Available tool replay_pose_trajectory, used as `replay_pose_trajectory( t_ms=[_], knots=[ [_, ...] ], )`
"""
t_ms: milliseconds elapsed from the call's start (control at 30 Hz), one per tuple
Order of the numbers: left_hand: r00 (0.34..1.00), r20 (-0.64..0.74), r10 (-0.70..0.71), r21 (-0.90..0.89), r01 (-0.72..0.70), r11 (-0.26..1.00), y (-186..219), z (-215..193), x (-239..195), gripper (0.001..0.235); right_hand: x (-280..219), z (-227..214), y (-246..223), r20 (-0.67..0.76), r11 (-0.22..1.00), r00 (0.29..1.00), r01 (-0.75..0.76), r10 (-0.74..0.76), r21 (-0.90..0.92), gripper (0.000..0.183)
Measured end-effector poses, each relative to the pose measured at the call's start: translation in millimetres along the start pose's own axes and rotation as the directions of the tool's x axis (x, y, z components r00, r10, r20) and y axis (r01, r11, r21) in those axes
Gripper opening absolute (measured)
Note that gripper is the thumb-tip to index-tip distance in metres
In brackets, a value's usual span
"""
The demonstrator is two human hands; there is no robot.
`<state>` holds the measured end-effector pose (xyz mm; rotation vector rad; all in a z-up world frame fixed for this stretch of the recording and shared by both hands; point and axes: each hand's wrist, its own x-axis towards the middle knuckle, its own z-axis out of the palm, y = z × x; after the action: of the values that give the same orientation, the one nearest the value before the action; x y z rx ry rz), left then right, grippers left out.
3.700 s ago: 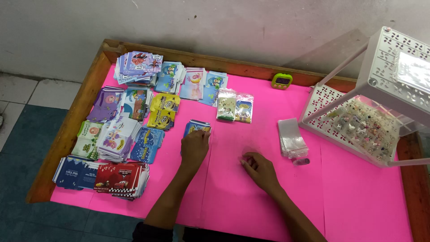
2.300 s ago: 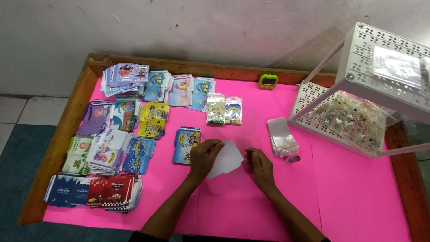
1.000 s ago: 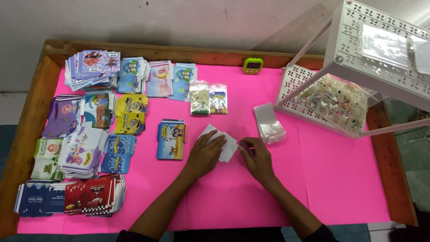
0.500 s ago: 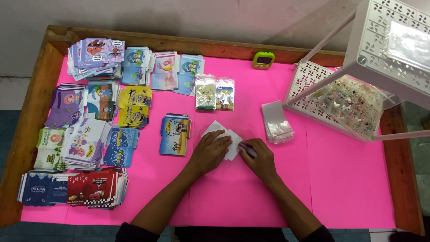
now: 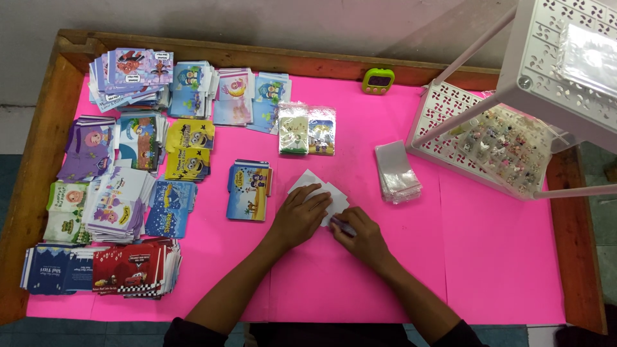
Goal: Packaging small illustrated cards into decorative paper sleeves
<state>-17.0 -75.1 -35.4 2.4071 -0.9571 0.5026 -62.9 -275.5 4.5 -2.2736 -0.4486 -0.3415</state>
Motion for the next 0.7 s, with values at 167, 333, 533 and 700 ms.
replay_pose_trajectory(
  t_ms=[167, 333, 533, 700],
  knots=[
    [1.0, -0.001, 0.027, 0.009, -0.027, 1.0, -2.0, 0.7, -0.8, 0.024, -1.5, 1.6, -15.0, 0.045, 0.997, 0.997, 0.062, -0.064, 0.055, 0.013],
    [0.999, 0.001, 0.036, 0.014, -0.036, 0.999, -2.7, 1.7, -1.8, 0.025, 2.9, -1.9, -7.4, 0.051, 0.995, 0.996, 0.071, -0.074, 0.064, 0.013],
    [0.999, 0.047, 0.018, -0.004, -0.018, 1.0, -1.5, -0.4, -0.8, 0.025, 8.1, -0.7, 27.5, -0.071, 0.998, 0.997, -0.011, 0.007, -0.066, 0.016],
    [0.999, 0.049, 0.014, 0.009, -0.014, 1.0, -1.3, 1.1, -1.6, 0.024, 9.0, 2.8, 34.0, -0.144, 0.99, 0.988, -0.072, 0.054, -0.122, 0.014]
  ],
)
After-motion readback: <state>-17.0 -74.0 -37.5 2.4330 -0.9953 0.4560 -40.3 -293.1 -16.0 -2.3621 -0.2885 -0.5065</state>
